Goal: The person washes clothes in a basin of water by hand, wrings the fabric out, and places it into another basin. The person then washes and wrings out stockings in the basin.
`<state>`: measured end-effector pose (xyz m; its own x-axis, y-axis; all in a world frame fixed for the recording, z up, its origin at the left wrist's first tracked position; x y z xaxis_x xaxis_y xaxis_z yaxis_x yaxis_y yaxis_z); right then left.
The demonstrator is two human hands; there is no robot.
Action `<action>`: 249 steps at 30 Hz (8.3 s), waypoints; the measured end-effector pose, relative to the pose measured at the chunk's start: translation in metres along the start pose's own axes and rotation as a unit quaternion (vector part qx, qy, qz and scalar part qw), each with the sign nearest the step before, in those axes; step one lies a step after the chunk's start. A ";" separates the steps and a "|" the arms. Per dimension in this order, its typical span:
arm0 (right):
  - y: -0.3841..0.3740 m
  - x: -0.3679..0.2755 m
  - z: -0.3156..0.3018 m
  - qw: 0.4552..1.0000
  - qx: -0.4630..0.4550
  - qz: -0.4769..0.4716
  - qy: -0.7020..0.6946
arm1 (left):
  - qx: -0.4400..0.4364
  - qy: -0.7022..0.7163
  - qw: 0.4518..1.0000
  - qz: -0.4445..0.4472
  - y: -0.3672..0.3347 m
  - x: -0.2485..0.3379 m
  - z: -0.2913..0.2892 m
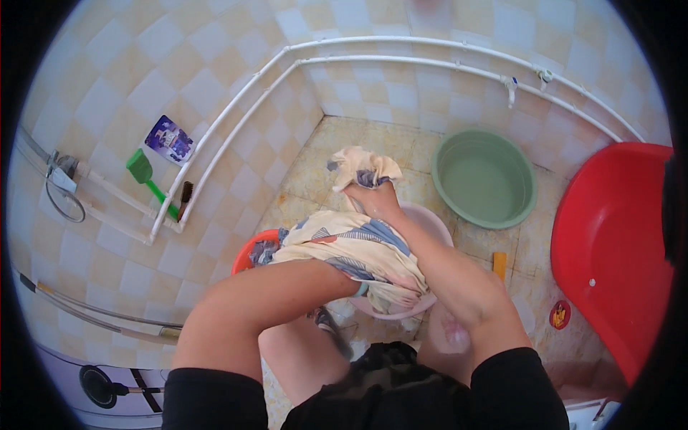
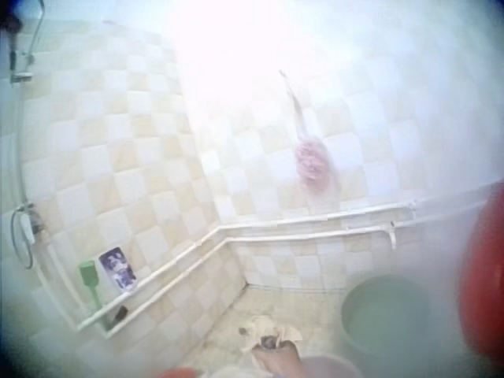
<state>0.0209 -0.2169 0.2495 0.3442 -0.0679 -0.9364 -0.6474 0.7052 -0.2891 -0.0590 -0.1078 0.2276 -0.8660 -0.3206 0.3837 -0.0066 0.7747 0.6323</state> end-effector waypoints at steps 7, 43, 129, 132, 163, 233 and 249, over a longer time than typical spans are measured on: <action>0.006 -0.016 -0.012 0.998 0.063 -0.027 0.007 | 0.110 0.002 0.989 -0.103 -0.046 -0.044 -0.010; 0.010 0.017 -0.136 0.946 0.051 0.252 0.196 | 0.370 0.730 0.537 0.202 0.086 -0.064 -0.149; 0.254 0.223 -0.228 0.863 0.046 0.502 -0.012 | 0.168 0.359 0.891 -0.220 0.019 -0.168 -0.051; 0.250 0.219 -0.215 0.858 0.050 0.507 -0.067 | 0.172 0.374 0.886 -0.212 0.014 -0.166 -0.052; 0.209 0.214 -0.250 0.905 0.091 0.411 -0.058 | 0.059 0.239 0.944 -0.219 -0.014 -0.201 0.019; 0.085 0.098 -0.167 0.990 0.000 0.109 0.089 | 0.134 0.891 0.424 0.095 -0.179 -0.083 0.029; 0.067 0.139 -0.171 0.986 0.076 0.145 -0.026 | 0.174 0.885 0.430 0.036 -0.165 -0.096 0.036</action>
<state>-0.0912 -0.2995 0.0656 0.1960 0.1855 -0.9629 -0.6150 0.7881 0.0266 0.0067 -0.1850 0.0621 0.8657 0.0372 0.4992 -0.3525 0.7535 0.5550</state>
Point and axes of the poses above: each hand's wrist, its own y-axis away from the middle knuckle, its own z-axis out of the palm, x = y × z, the point moved 9 cm from there along -y, towards the middle knuckle, and after that the axes turned 14 degrees about -z, right-handed, at the moved point
